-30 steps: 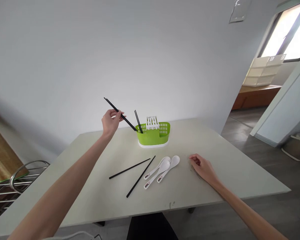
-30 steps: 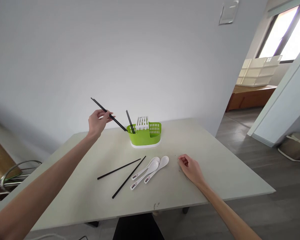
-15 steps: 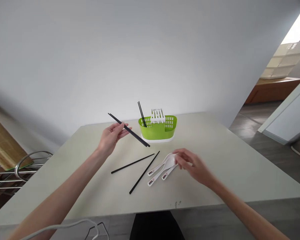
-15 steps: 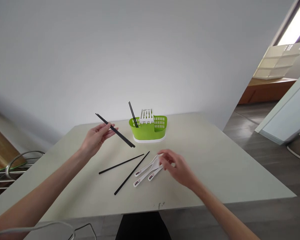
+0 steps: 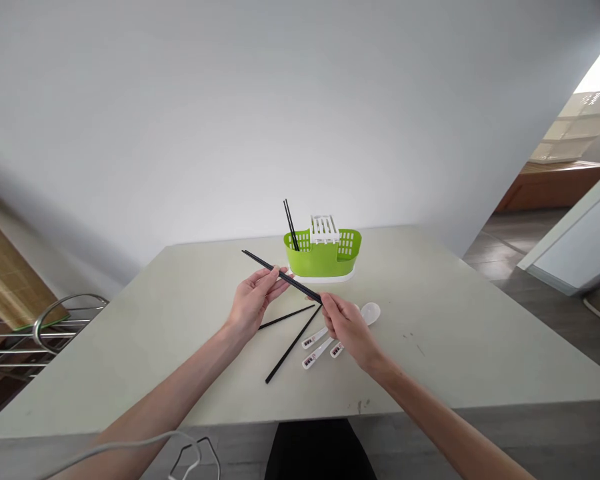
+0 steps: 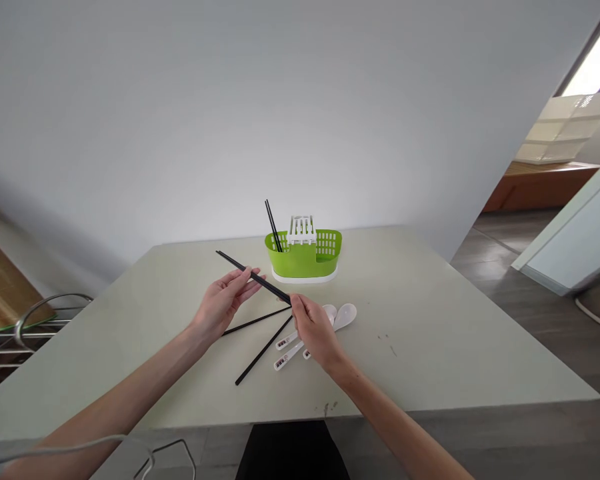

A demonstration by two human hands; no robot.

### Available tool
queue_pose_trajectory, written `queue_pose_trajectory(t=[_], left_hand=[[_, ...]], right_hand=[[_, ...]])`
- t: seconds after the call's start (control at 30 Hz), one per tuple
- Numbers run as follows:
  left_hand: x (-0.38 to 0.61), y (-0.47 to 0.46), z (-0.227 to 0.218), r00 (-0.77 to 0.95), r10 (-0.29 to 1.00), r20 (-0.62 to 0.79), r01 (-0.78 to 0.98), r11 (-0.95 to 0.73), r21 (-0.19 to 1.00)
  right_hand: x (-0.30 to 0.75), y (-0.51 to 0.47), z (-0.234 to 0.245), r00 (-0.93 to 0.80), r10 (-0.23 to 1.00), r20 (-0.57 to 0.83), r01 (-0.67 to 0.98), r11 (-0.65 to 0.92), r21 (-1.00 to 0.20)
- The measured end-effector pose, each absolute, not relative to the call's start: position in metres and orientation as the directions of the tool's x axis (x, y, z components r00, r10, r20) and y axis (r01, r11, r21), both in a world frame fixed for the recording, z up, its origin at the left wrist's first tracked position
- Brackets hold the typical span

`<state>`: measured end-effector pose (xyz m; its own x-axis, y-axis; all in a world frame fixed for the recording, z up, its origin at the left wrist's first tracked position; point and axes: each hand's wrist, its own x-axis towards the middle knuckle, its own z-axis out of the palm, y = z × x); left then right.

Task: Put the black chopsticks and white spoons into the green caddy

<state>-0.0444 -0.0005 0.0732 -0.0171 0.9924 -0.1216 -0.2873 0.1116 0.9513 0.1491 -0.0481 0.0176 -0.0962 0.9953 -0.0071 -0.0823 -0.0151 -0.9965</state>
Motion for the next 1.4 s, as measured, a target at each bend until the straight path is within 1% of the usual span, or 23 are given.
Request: queue_pose_trajectory(t=[0.27,0.4,0.53,0.63,0.7,0.77,0.8,0.87,0.93,1.0,1.07,1.1,1.13,1.2,1.33,1.4], left_hand=[[-0.048,0.001,0.060,0.002,0.992,-0.123,-0.239,0.120,0.964],[-0.056,0.004,0.060,0.027,0.989,-0.144,-0.218,0.146,0.965],[-0.062,0.008,0.061,0.020,0.990,-0.141,-0.152,0.142,0.978],[-0.061,0.013,0.064,0.009,0.992,-0.122,-0.133,0.122,0.984],[-0.061,0.022,0.070,-0.006,0.996,-0.089,-0.156,0.087,0.984],[-0.065,0.036,0.082,-0.065,0.998,-0.024,-0.187,0.011,0.982],[-0.069,0.045,0.089,-0.110,0.994,0.020,-0.198,-0.041,0.979],[-0.080,0.065,0.106,-0.214,0.970,0.117,-0.194,-0.160,0.968],[-0.090,0.085,0.121,-0.295,0.931,0.214,-0.149,-0.266,0.952],[-0.097,0.102,0.131,-0.334,0.897,0.288,-0.080,-0.332,0.940],[-0.098,0.117,0.136,-0.340,0.884,0.321,-0.010,-0.344,0.939],[-0.096,0.124,0.137,-0.336,0.885,0.322,0.022,-0.335,0.942],[-0.093,0.130,0.138,-0.328,0.889,0.320,0.051,-0.322,0.945],[-0.086,0.142,0.138,-0.308,0.898,0.315,0.117,-0.292,0.949],[-0.070,0.160,0.134,-0.250,0.914,0.321,0.297,-0.243,0.923],[-0.063,0.167,0.130,-0.210,0.919,0.333,0.401,-0.230,0.887]], right_hand=[[0.146,-0.045,0.006,-0.047,0.998,0.044,0.042,0.046,-0.998],[0.145,-0.046,0.006,-0.028,0.998,0.054,0.050,0.056,-0.997],[0.147,-0.050,0.012,-0.005,0.998,0.063,0.085,0.063,-0.994],[0.154,-0.053,0.019,-0.037,0.999,0.040,0.048,0.042,-0.998],[0.165,-0.056,0.023,-0.071,0.997,0.004,-0.001,0.004,-1.000],[0.186,-0.058,0.023,-0.078,0.997,-0.026,-0.028,-0.028,-0.999],[0.200,-0.060,0.021,-0.063,0.997,-0.034,-0.033,-0.036,-0.999],[0.232,-0.064,0.012,0.031,0.998,-0.048,-0.025,-0.047,-0.999],[0.266,-0.073,-0.004,0.143,0.987,-0.069,0.000,-0.069,-0.998],[0.297,-0.085,-0.023,0.261,0.961,-0.088,0.018,-0.096,-0.995],[0.319,-0.099,-0.041,0.355,0.924,-0.139,0.020,-0.156,-0.988],[0.326,-0.105,-0.049,0.409,0.902,-0.140,0.009,-0.157,-0.988],[0.331,-0.110,-0.055,0.395,0.908,-0.139,0.002,-0.152,-0.988],[0.336,-0.117,-0.064,0.374,0.919,-0.124,0.046,-0.152,-0.987],[0.337,-0.118,-0.070,0.313,0.939,-0.139,0.237,-0.219,-0.947],[0.337,-0.117,-0.071,0.314,0.940,-0.133,0.288,-0.228,-0.930]])
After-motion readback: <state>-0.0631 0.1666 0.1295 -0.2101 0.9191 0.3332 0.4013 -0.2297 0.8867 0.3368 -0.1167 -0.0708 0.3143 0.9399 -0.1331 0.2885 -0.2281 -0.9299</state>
